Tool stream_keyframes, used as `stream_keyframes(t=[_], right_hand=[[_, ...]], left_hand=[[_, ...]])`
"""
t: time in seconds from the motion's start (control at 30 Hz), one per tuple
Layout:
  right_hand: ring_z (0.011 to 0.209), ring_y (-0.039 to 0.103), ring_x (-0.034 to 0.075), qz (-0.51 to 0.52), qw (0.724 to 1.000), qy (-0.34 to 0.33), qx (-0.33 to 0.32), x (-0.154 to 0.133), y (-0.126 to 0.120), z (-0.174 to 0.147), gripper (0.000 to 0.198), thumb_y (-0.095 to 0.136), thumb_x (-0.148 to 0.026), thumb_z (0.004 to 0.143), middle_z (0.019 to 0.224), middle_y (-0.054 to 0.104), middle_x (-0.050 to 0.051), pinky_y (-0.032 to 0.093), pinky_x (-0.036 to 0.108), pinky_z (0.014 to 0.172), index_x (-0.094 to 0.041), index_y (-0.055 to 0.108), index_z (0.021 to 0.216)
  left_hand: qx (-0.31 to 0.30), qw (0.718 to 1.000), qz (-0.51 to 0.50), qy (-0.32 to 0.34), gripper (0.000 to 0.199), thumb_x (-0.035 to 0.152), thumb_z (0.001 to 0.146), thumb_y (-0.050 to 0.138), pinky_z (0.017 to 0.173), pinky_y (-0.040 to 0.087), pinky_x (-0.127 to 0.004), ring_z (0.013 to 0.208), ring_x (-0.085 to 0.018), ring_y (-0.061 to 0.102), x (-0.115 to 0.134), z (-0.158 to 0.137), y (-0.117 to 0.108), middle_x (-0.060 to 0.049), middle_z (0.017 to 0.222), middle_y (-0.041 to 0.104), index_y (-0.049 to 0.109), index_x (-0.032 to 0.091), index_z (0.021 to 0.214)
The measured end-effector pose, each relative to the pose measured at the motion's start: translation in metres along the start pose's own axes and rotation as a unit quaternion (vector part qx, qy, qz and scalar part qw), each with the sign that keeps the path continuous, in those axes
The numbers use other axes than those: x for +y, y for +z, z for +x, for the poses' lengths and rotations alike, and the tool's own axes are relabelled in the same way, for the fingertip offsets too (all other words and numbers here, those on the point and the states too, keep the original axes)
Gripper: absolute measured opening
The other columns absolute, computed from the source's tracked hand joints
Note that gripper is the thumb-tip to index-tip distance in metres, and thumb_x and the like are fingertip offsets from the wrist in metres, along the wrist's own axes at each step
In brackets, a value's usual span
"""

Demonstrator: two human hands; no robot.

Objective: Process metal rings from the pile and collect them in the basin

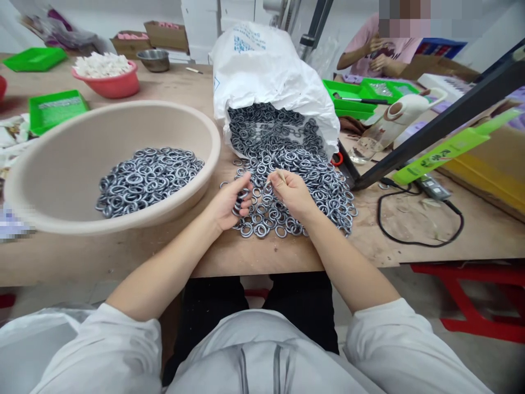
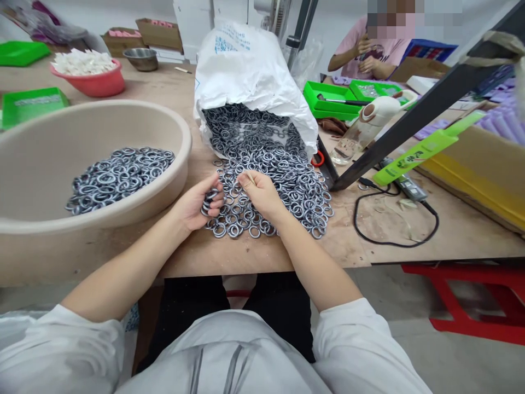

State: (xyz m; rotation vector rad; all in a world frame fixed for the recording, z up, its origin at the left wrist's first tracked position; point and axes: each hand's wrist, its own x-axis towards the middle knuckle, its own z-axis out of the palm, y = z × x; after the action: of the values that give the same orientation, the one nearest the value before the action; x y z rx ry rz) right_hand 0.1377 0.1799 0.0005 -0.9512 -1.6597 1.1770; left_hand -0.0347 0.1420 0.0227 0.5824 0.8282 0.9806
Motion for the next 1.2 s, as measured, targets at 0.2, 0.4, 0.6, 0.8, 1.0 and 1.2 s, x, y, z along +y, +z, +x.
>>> stream_keyframes(t=[0.2, 0.4, 0.6, 0.8, 1.0, 1.2], right_hand=[[0.057, 0.036, 0.009, 0.121, 0.992, 0.000, -0.023, -0.001, 0.020, -0.005, 0.051, 0.064, -0.070, 0.079, 0.062, 0.044, -0.005, 0.031, 0.025, 0.054, -0.020, 0.052, 0.070], [0.069, 0.046, 0.013, 0.034, 0.997, -0.028, 0.057, 0.004, 0.030, -0.008, 0.044, 0.053, -0.063, 0.090, 0.073, 0.049, -0.001, 0.041, 0.028, 0.066, -0.021, 0.054, 0.076], [0.079, 0.054, 0.015, -0.023, 0.993, -0.074, 0.085, -0.005, 0.030, -0.014, 0.036, 0.048, -0.051, 0.096, 0.085, 0.056, 0.002, 0.047, 0.032, 0.078, -0.021, 0.062, 0.083], [0.073, 0.056, 0.014, 0.008, 0.997, -0.075, 0.032, -0.010, 0.025, -0.013, 0.047, 0.064, -0.067, 0.081, 0.083, 0.060, 0.001, 0.048, 0.030, 0.068, -0.021, 0.064, 0.093], [0.062, 0.049, 0.012, -0.072, 0.989, -0.120, 0.038, -0.015, 0.012, -0.014, 0.055, 0.045, -0.070, 0.091, 0.065, 0.054, -0.001, 0.039, 0.028, 0.061, -0.020, 0.058, 0.074], [0.056, 0.041, 0.010, -0.247, 0.951, -0.186, -0.002, -0.023, 0.011, -0.022, 0.057, 0.045, -0.067, 0.093, 0.059, 0.047, -0.002, 0.028, 0.027, 0.057, -0.018, 0.052, 0.063]], left_hand=[[-0.067, 0.993, 0.098, 0.010, 0.049, 0.053, 0.064, 0.085, 0.032, 0.026, -0.012, 0.042, -0.003, 0.036, -0.015, -0.001, 0.003, 0.007, 0.057, 0.041, 0.058, 0.014, 0.076], [-0.003, 0.986, 0.146, 0.077, 0.057, 0.063, 0.060, 0.082, 0.030, 0.027, -0.014, 0.040, -0.003, 0.034, -0.023, 0.002, 0.007, 0.008, 0.055, 0.040, 0.050, 0.017, 0.068], [-0.012, 0.990, 0.108, 0.086, 0.053, 0.062, 0.065, 0.080, 0.032, 0.029, -0.014, 0.040, -0.003, 0.035, -0.024, 0.001, 0.011, 0.008, 0.055, 0.042, 0.052, 0.017, 0.074], [-0.002, 0.994, 0.082, 0.077, 0.045, 0.055, 0.076, 0.075, 0.031, 0.026, -0.014, 0.039, -0.003, 0.035, -0.019, -0.003, 0.013, 0.007, 0.056, 0.043, 0.051, 0.017, 0.073], [-0.006, 0.995, 0.080, 0.066, 0.051, 0.064, 0.079, 0.067, 0.032, 0.027, -0.015, 0.038, -0.003, 0.034, -0.014, -0.005, 0.013, 0.007, 0.052, 0.039, 0.049, 0.017, 0.066], [0.000, 0.995, 0.064, 0.078, 0.048, 0.059, 0.080, 0.068, 0.031, 0.029, -0.015, 0.038, -0.005, 0.034, -0.014, -0.005, 0.011, 0.007, 0.051, 0.039, 0.046, 0.019, 0.067]])
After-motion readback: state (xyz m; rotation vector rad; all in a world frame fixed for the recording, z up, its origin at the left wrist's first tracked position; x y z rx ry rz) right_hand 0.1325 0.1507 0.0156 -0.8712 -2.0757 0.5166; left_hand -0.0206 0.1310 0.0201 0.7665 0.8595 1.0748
